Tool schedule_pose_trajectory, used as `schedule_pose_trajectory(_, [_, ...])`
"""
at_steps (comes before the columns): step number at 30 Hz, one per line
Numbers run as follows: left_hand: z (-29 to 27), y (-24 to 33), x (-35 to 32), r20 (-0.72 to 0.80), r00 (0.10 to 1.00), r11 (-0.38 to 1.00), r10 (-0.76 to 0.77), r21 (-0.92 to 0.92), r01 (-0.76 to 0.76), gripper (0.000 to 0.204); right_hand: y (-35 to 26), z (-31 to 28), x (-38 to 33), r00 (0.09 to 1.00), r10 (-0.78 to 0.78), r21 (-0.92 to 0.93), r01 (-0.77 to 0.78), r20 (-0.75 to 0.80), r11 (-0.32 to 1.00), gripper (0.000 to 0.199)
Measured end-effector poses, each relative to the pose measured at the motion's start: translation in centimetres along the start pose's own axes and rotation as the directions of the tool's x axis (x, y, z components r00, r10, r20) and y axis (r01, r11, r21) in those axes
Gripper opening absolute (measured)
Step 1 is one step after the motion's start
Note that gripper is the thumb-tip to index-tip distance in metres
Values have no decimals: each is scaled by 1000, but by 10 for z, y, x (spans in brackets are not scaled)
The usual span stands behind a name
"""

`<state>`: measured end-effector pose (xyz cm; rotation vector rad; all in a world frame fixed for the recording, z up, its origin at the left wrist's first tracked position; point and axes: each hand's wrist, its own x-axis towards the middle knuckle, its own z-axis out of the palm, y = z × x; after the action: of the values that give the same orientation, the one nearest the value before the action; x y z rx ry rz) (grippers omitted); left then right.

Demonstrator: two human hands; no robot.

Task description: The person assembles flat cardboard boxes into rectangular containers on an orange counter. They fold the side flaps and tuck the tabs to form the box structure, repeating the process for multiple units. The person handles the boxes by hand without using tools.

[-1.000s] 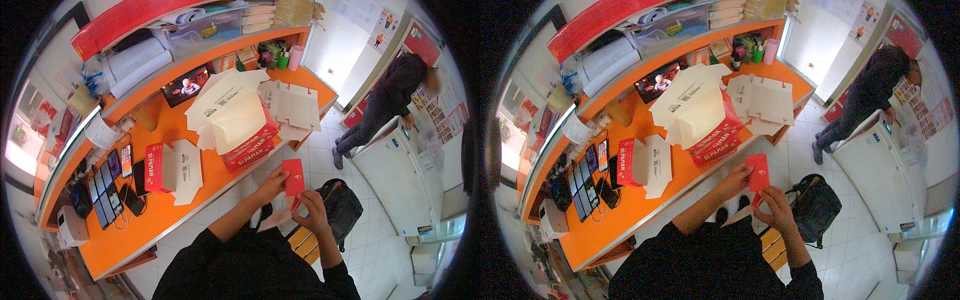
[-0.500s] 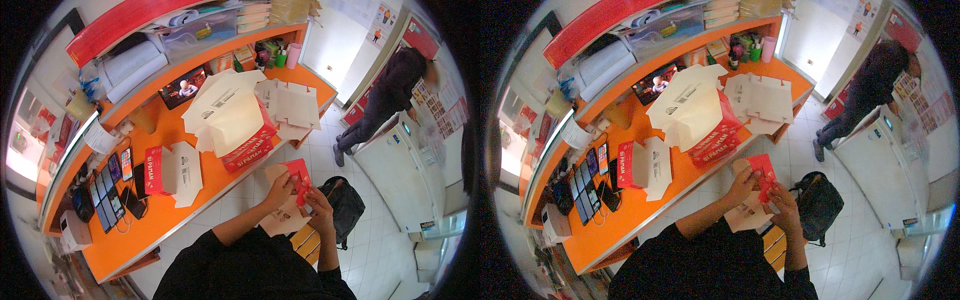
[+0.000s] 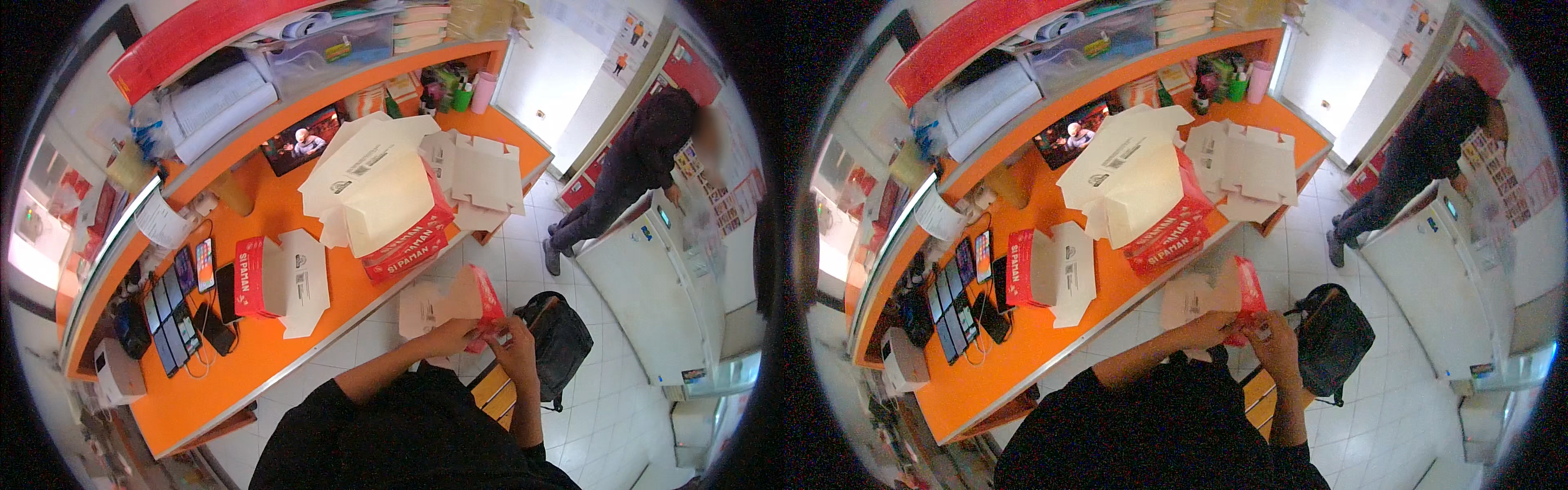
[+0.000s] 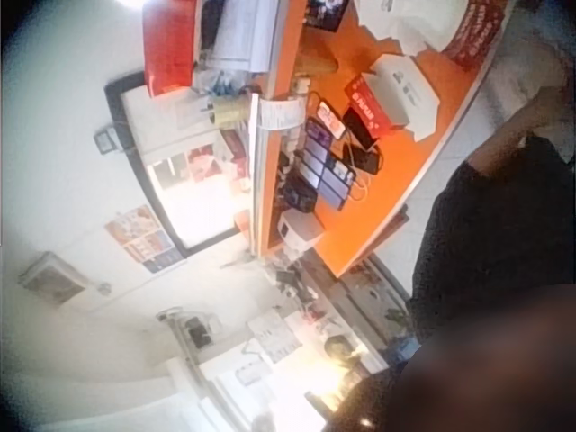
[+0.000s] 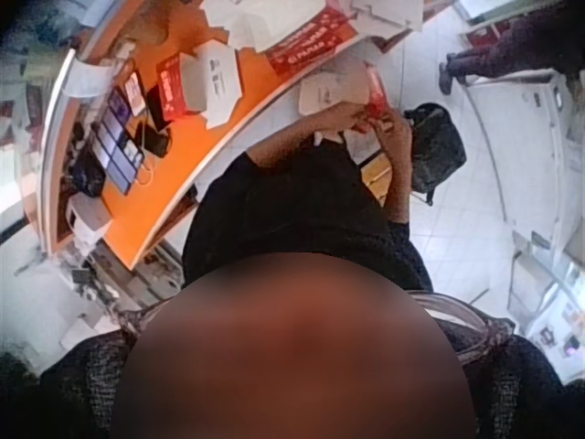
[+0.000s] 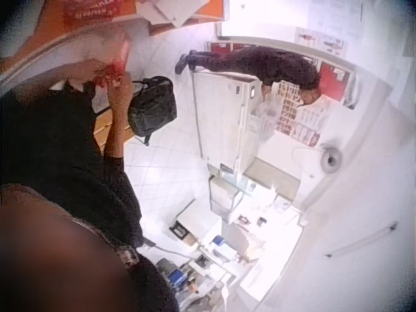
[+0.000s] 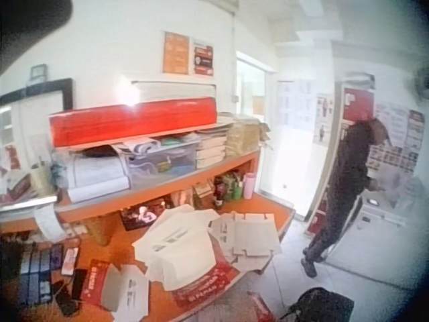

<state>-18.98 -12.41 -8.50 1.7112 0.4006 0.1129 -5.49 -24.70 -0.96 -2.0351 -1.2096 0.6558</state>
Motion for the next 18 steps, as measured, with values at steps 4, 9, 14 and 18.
schedule_pose_trajectory(4, [-27, 4, -33, 319, 944, 938, -90, 345, -27, 36, -4, -9, 18, 756, -635, -343, 646, 162, 682, 44])
schedule_pose_trajectory(9, [-73, 42, -98, 292, 938, 938, -185, 338, 80, 36, -19, 24, 47, 434, -228, 57, 372, 872, 927, 46])
schedule_pose_trajectory(14, [-124, 69, -232, -743, 659, 993, 117, 67, -101, 13, -114, 60, 62, 274, -516, 425, 329, 811, 843, 29])
schedule_pose_trajectory(18, [-139, 70, -313, -971, -97, 962, 220, 232, -144, 27, -200, 78, 44, 284, -665, 613, 259, 691, 747, 37])
